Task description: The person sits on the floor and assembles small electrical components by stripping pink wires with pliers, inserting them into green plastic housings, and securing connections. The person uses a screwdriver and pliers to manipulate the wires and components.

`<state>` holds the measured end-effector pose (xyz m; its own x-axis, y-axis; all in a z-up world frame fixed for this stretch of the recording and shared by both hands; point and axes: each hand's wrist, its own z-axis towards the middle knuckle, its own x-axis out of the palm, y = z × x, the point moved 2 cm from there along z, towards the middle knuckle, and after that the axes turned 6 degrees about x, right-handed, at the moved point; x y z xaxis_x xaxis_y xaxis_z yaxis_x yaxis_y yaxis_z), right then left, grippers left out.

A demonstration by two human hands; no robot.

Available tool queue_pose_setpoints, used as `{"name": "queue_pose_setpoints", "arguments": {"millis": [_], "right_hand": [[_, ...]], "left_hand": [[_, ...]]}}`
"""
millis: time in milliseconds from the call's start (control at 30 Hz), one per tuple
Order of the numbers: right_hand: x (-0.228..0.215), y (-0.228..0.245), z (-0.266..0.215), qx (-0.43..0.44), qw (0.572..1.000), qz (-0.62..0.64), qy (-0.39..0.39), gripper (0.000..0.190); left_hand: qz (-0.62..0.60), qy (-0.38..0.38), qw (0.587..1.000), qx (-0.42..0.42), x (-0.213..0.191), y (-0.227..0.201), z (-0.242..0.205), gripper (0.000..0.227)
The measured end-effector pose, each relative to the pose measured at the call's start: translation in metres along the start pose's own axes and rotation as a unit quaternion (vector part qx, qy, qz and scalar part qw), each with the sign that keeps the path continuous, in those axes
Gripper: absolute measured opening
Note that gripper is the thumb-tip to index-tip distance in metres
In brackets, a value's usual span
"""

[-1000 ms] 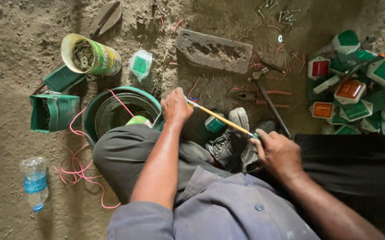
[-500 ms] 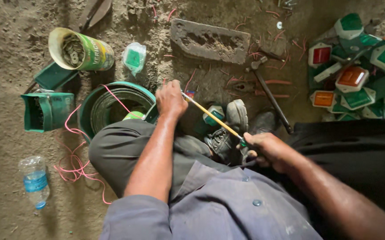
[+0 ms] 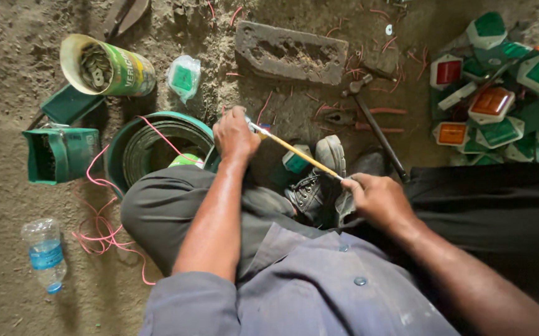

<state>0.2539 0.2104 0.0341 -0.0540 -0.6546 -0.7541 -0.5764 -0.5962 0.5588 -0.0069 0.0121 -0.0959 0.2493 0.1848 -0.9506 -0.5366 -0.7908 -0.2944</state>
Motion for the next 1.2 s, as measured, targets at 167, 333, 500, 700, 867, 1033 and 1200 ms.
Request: {"name": "queue_pose_setpoints", "arguments": {"millis": [167,333,500,700,867,1033,1200], "right_hand": [[0.011,-0.027,0.005,0.390,0.797,0.344,0.308,0.044],[-0.018,-0.008,0.008,0.201,0.939,0.219,0.173,0.020],[-0.025,0.018,-0.009,-0.090,0.979,-0.170,-0.072,0.025],[0.001,-0.005,0.003,-0.038,0.998,0.048,0.010,0.025],[0.018,-0.036,0.005,0.366,0.837,0.289,0.287,0.044],[0.002,-0.023,0.006,0.334,0.863,0.271,0.264,0.033],[-0.024,0.014,-0.005,-0.109,0.992,0.004,-0.066,0.031]], "left_hand": [[0.035,0.064,0.996,0.053,0.006,-0.001,-0.005,0.034],[-0.017,0.019,0.999,0.028,0.003,-0.006,0.001,0.037],[-0.001,0.057,0.998,-0.011,0.009,-0.003,-0.007,0.031],[-0.036,0.006,0.999,0.005,0.009,0.004,-0.006,0.041],[0.036,0.052,0.996,0.060,0.007,-0.002,-0.004,0.034],[-0.049,0.024,0.998,0.021,-0.005,-0.011,-0.001,0.048],[-0.046,0.021,0.999,0.005,-0.008,-0.009,0.000,0.047]]}}
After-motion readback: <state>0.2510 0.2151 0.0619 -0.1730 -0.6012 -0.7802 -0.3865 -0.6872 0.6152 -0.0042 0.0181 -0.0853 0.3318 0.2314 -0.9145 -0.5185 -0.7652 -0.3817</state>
